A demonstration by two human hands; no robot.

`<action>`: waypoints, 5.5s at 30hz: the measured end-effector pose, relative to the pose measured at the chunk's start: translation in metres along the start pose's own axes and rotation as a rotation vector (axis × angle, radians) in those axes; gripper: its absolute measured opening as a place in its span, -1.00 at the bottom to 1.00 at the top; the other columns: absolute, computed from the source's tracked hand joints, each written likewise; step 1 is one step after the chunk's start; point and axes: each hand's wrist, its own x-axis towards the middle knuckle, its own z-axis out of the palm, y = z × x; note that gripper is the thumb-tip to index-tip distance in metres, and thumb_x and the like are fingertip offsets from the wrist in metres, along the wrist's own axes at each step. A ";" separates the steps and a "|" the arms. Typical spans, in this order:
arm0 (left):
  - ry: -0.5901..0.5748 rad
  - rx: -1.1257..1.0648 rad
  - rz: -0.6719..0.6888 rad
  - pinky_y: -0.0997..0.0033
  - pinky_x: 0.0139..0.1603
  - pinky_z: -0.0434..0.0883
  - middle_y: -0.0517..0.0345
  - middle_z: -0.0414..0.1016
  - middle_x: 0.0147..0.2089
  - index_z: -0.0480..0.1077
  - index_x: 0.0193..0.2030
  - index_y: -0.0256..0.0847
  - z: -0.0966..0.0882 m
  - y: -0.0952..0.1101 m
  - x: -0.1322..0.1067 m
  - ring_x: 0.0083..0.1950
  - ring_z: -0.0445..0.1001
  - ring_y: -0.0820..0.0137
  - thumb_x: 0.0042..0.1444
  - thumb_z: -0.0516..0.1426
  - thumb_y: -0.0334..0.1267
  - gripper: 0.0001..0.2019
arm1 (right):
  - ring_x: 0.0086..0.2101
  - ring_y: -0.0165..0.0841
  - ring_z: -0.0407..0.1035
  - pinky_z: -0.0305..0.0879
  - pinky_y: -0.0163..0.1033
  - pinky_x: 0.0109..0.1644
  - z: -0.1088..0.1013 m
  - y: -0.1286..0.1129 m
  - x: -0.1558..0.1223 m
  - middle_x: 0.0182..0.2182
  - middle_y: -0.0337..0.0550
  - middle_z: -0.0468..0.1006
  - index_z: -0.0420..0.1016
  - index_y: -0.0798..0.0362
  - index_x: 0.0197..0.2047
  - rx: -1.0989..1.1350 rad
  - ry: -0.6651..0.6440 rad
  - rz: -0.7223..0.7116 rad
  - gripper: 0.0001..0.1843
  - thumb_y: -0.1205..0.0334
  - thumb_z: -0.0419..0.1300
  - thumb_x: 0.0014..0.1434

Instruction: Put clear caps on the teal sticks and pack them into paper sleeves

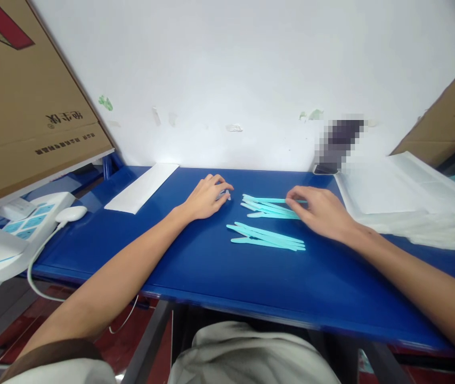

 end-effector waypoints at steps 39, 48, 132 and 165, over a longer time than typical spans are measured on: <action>0.172 -1.064 -0.326 0.20 0.11 0.44 0.01 0.66 -0.24 0.57 -0.24 -0.27 0.001 0.023 0.009 -0.11 0.59 0.29 0.07 0.33 -0.10 -0.75 | -0.40 -0.28 0.40 0.12 -0.22 -0.36 -0.008 -0.019 -0.008 -0.38 -0.19 0.54 0.28 -0.05 -0.15 0.047 -0.214 -0.142 -0.79 0.08 -0.10 0.43; 0.170 -1.080 -0.333 0.16 0.15 0.44 0.00 0.67 -0.22 0.59 -0.25 -0.25 0.004 0.022 0.008 -0.09 0.62 0.27 0.05 0.36 -0.08 -0.74 | -0.38 -0.27 0.41 0.11 -0.21 -0.35 -0.007 -0.017 -0.007 -0.36 -0.18 0.57 0.31 -0.06 -0.15 0.055 -0.235 -0.150 -0.79 0.09 -0.08 0.42; 0.212 -0.245 0.105 0.32 -0.09 0.44 0.09 0.64 -0.19 0.56 -0.17 -0.18 -0.003 0.030 0.001 -0.17 0.53 0.35 0.26 0.24 -0.09 -0.80 | -0.17 -0.16 0.50 0.33 -0.10 -0.13 0.001 -0.009 -0.005 -0.09 -0.02 0.60 0.33 -0.03 0.15 0.109 -0.134 -0.123 -0.60 0.00 -0.16 0.46; -0.149 0.037 -0.136 -0.14 0.35 0.23 -0.09 0.29 0.42 0.38 0.31 -0.18 0.005 -0.025 0.001 0.43 0.22 0.03 0.43 -0.09 -0.07 -0.54 | -0.15 -0.10 0.46 0.23 -0.05 -0.16 0.010 -0.006 0.003 -0.10 0.03 0.64 0.53 0.03 0.03 -0.196 -0.036 -0.165 -0.54 0.04 -0.13 0.45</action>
